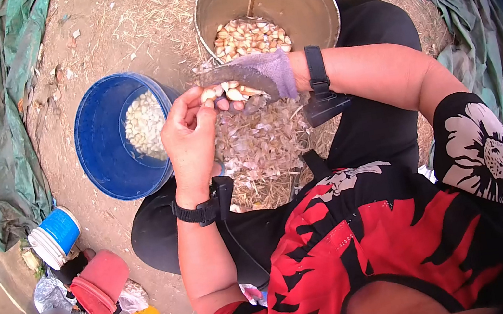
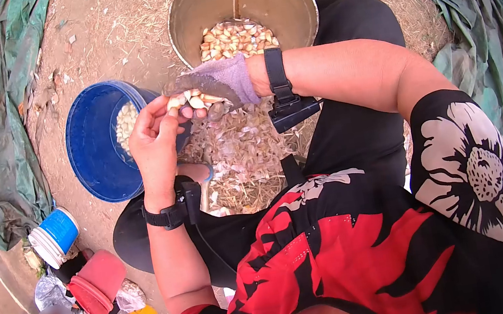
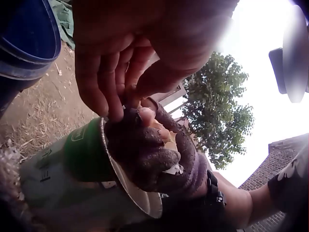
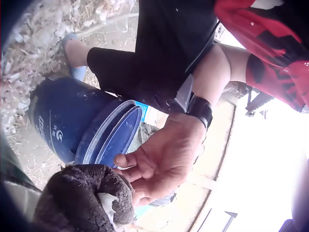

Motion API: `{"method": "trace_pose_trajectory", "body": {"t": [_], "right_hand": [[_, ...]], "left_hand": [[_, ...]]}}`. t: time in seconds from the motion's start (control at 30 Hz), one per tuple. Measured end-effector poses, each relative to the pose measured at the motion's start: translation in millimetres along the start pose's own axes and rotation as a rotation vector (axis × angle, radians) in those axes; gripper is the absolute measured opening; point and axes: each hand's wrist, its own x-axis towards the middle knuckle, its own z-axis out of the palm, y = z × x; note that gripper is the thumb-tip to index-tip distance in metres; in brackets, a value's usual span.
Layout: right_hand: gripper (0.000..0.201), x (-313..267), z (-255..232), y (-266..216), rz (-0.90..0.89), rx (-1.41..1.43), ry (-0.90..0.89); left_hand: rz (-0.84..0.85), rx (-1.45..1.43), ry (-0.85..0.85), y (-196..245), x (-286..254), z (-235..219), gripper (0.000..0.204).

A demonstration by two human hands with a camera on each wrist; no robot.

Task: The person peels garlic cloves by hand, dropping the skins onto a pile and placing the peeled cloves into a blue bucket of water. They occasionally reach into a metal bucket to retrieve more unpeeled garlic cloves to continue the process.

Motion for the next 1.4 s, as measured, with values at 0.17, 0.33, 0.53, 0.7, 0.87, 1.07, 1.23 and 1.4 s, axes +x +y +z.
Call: {"method": "trace_pose_trajectory", "body": {"t": [0.17,0.33,0.53,0.7,0.87,1.07,1.23,1.4], "right_hand": [[0.029,-2.6,4.0,0.9,-0.022,-0.154,0.142],[0.027,-3.4,-1.6,5.3,0.005,-0.097,0.122],[0.028,-5.7,5.2,-0.6,-0.160,-0.067,-0.032],[0.029,-7.1,12.4,-0.7,-0.077,0.004,-0.034],[0.029,-11.2,12.1,-0.3,-0.035,-0.007,0.088],[0.030,-3.2,-9.8,8.0,-0.122,-0.114,0.129],[0.033,-6.4,-14.3,3.8,-0.188,-0.094,-0.023],[0.031,-7.8,-6.9,-0.3,-0.122,-0.076,0.042]], "left_hand": [[0.077,0.055,-0.050,6.0,3.6,-18.7,0.024],[0.111,0.047,-0.051,11.0,-0.3,-13.7,0.029],[0.069,-0.317,-0.007,7.2,-1.1,-6.5,0.034],[0.057,-0.379,0.039,3.0,0.8,-2.0,0.032],[0.104,-0.215,0.056,2.9,0.9,0.7,0.029],[0.240,0.095,0.085,-11.0,6.7,-6.2,0.030],[0.312,0.217,0.045,-2.9,4.8,-6.1,0.030],[0.371,0.335,0.038,-4.2,4.9,-6.9,0.030]]}}
